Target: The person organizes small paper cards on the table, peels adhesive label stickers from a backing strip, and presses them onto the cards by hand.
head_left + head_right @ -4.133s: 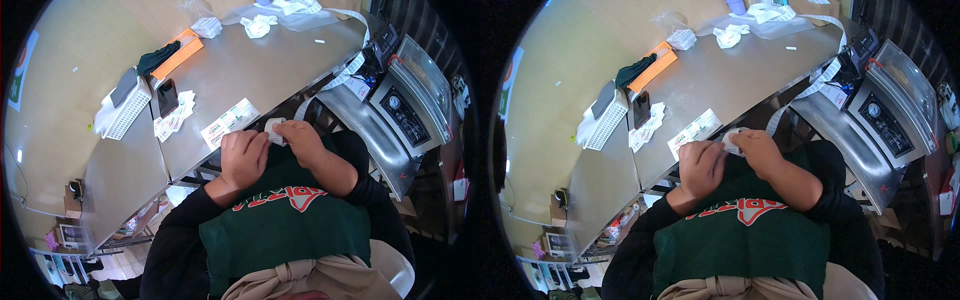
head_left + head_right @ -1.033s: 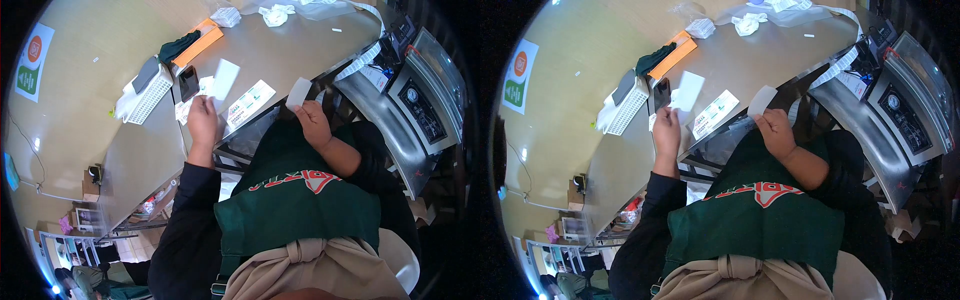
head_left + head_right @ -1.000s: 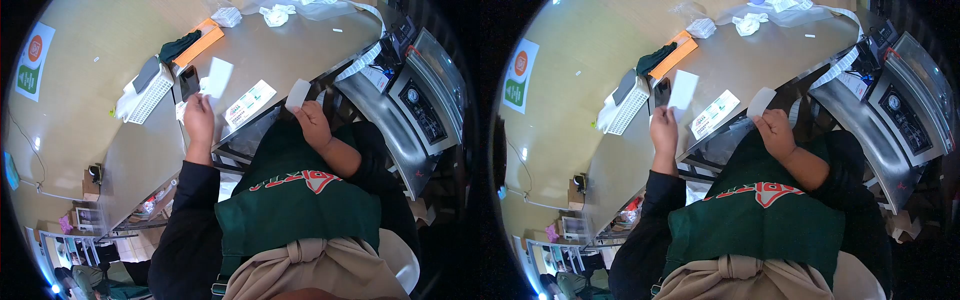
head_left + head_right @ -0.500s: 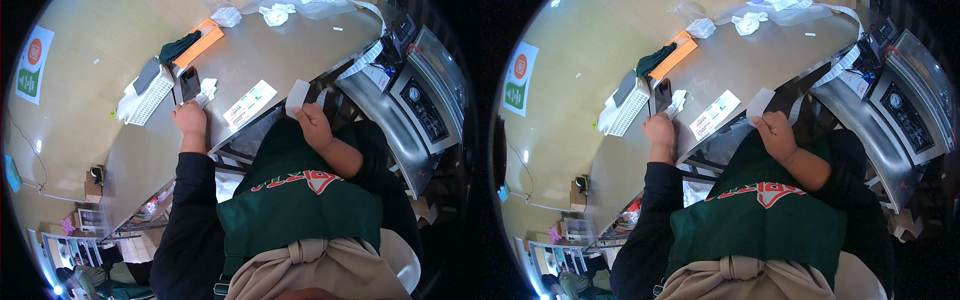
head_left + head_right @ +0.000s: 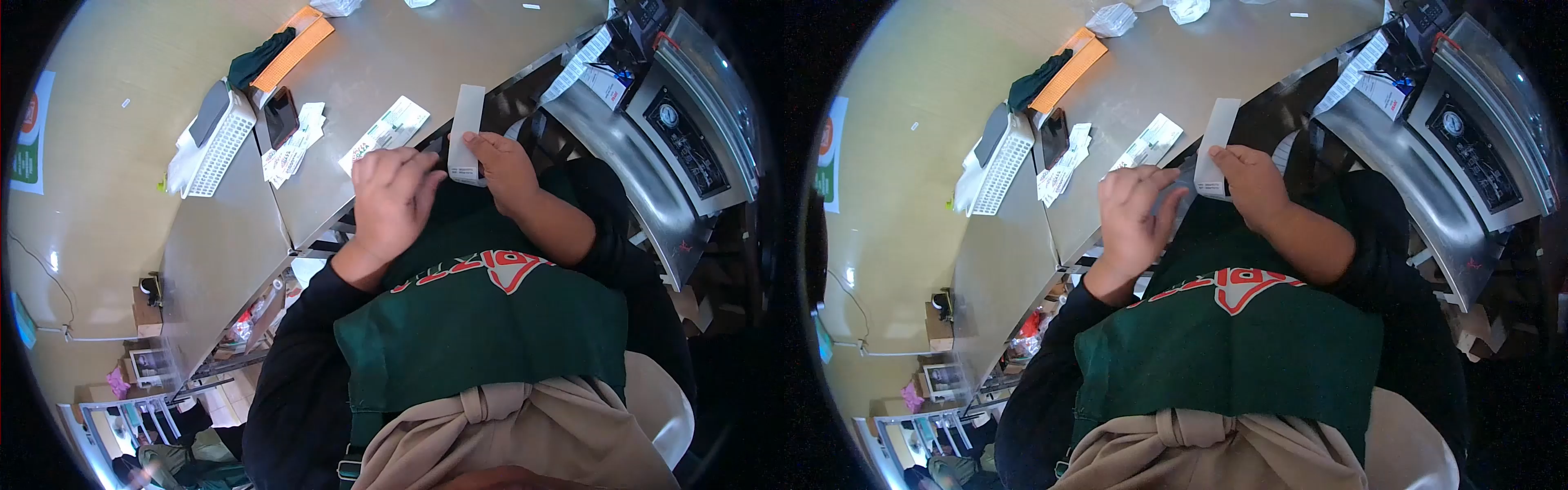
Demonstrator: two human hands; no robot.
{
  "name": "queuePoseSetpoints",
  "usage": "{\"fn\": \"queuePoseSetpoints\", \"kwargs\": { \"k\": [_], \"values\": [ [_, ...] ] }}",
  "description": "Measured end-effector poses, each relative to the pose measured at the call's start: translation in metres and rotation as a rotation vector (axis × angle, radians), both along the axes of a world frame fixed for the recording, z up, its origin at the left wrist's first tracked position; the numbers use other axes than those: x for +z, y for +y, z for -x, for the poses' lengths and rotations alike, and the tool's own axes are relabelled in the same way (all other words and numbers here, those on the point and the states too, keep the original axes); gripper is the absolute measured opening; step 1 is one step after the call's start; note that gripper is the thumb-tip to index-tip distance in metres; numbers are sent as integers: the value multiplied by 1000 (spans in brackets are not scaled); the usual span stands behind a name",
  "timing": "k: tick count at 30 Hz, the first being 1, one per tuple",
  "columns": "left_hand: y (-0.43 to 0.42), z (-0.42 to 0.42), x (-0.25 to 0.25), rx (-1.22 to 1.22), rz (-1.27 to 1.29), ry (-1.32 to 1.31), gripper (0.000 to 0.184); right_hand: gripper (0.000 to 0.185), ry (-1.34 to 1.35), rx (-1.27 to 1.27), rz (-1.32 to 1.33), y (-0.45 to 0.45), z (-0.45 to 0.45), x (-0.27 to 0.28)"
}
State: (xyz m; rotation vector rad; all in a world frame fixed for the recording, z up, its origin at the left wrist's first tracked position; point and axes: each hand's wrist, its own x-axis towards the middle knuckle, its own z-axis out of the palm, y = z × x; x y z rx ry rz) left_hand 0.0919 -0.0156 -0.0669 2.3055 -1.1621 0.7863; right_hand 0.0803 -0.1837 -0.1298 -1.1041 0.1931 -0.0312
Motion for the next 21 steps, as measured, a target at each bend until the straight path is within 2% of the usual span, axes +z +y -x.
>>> {"fn": "queuePoseSetpoints", "kwargs": {
  "k": [4, 13, 19, 21],
  "values": [
    [-8, 3, -9, -28, -35, 65, 27, 31, -60, 28, -40, 0, 0, -6],
    [-13, 9, -17, -27, -25, 12, 25, 33, -51, 40, 81, 4, -1, -13],
    [-11, 8, -23, -51, -74, -95, 18, 32, -31, 48, 5, 5, 1, -12],
    [-12, 8, -18, -42, -74, -34, 15, 32, 8, 12, -25, 4, 0, -10]
  ]
}}
